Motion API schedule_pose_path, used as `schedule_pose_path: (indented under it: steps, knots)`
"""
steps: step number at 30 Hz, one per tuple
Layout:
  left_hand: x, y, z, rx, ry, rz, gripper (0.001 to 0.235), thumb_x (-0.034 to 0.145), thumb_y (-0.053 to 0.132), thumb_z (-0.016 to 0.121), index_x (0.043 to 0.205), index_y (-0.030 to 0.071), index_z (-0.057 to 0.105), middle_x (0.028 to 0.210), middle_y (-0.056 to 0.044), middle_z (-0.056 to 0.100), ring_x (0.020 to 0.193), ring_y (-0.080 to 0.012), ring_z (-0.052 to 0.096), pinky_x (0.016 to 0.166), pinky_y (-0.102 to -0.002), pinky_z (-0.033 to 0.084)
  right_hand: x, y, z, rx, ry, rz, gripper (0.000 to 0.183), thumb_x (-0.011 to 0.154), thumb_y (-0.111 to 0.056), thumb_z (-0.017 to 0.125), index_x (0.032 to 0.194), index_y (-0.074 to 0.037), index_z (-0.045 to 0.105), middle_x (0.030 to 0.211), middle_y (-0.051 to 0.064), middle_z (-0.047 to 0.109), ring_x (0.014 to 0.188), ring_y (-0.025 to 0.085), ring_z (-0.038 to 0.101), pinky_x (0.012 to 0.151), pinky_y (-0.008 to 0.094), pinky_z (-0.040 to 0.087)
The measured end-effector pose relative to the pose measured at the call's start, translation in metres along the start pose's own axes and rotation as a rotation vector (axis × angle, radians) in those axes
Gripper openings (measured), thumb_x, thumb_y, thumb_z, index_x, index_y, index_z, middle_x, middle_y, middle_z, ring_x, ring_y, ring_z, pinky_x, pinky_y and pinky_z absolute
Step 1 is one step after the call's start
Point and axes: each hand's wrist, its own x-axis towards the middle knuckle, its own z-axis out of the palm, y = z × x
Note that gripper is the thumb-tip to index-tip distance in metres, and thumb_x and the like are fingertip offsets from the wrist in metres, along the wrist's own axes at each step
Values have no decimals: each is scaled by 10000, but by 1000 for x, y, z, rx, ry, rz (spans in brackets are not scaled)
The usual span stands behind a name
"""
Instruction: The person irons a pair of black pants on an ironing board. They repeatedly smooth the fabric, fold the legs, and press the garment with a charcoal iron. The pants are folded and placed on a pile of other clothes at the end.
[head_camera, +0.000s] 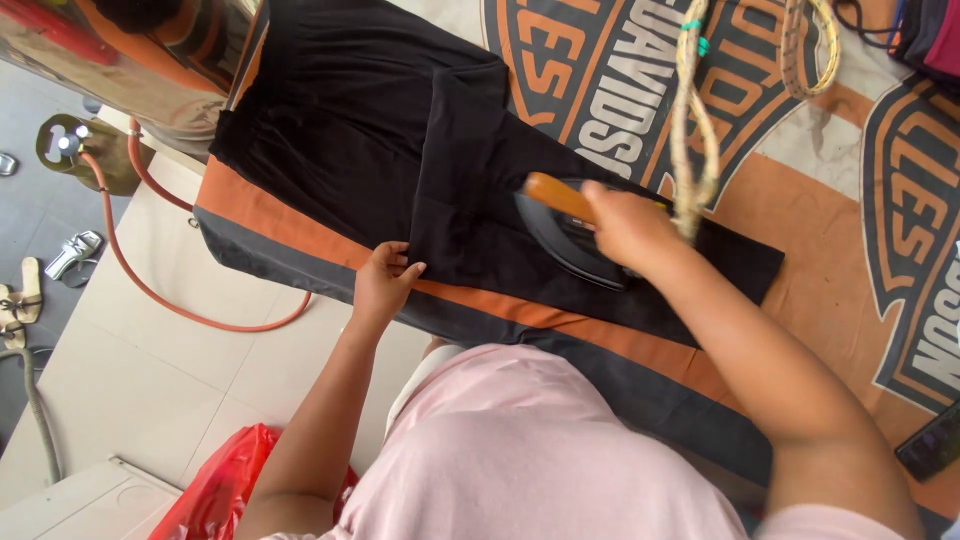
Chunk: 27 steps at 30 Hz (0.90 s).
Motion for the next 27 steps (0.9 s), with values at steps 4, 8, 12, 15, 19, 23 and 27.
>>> schedule_pose_path:
  steps: [4, 8, 12, 15, 19, 23, 27]
  knots:
    - [5, -12, -2, 42, -27, -32, 389, 867, 261, 853, 1190, 93, 715, 1038, -119, 747, 989, -277, 748, 827, -395, 622, -46, 110, 45, -46, 32, 211, 453, 966, -255, 616, 1373, -95, 497, 1073, 257, 724, 1082, 481, 706, 915, 578, 572]
    - [9, -12, 5, 99, -65, -110, 405, 855, 334, 854, 1159, 104, 720, 1052, -114, 762, 1005, -283, 746, 843, -405, 610, -109, 238, 91, -10, 112, 452, 663, 852, -214, 714, 1468, -101, 497, 1281, 288, 692, 1223, 476, 649, 1039, 575, 501]
    - [7, -10, 6, -39, -26, -178, 344, 907, 153, 805, 1199, 7, 695, 1028, -156, 712, 933, -273, 745, 792, -383, 641, -154, 255, 84, 295, 231, 662, 292, 862, -93, 689, 1150, -138, 667, 890, 100, 782, 873, 358, 763, 888, 501, 549]
    - [-8, 18, -4, -74, -17, -151, 301, 928, 83, 770, 1192, -31, 678, 1005, -170, 696, 901, -284, 754, 777, -393, 651, -154, 256, 95, 260, 241, 658, 319, 848, -148, 696, 1160, -215, 690, 1049, 76, 778, 1093, 363, 703, 954, 507, 528]
    - [-16, 28, -7, -147, -6, -147, 323, 930, 53, 769, 1207, -71, 659, 1010, -195, 665, 924, -304, 739, 802, -405, 653, -161, 238, 116, 93, 351, 312, 686, 699, -40, 773, 1378, -86, 679, 1364, 191, 633, 1256, 419, 623, 1086, 507, 492]
    - [-7, 8, -9, -211, 16, -77, 272, 949, 43, 759, 1189, -48, 669, 965, -149, 636, 892, -233, 722, 805, -362, 649, -148, 137, 105, 132, 123, 159, 503, 753, -29, 683, 1255, -51, 651, 1263, 196, 657, 1197, 424, 649, 1071, 506, 501]
    - [0, 2, -15, -218, 14, -41, 235, 960, 51, 760, 1172, -13, 678, 934, -96, 615, 846, -194, 716, 786, -341, 631, -145, 103, 118, -66, -106, 127, 575, 887, -172, 628, 1438, -260, 492, 1282, 77, 707, 1085, 339, 732, 960, 483, 562]
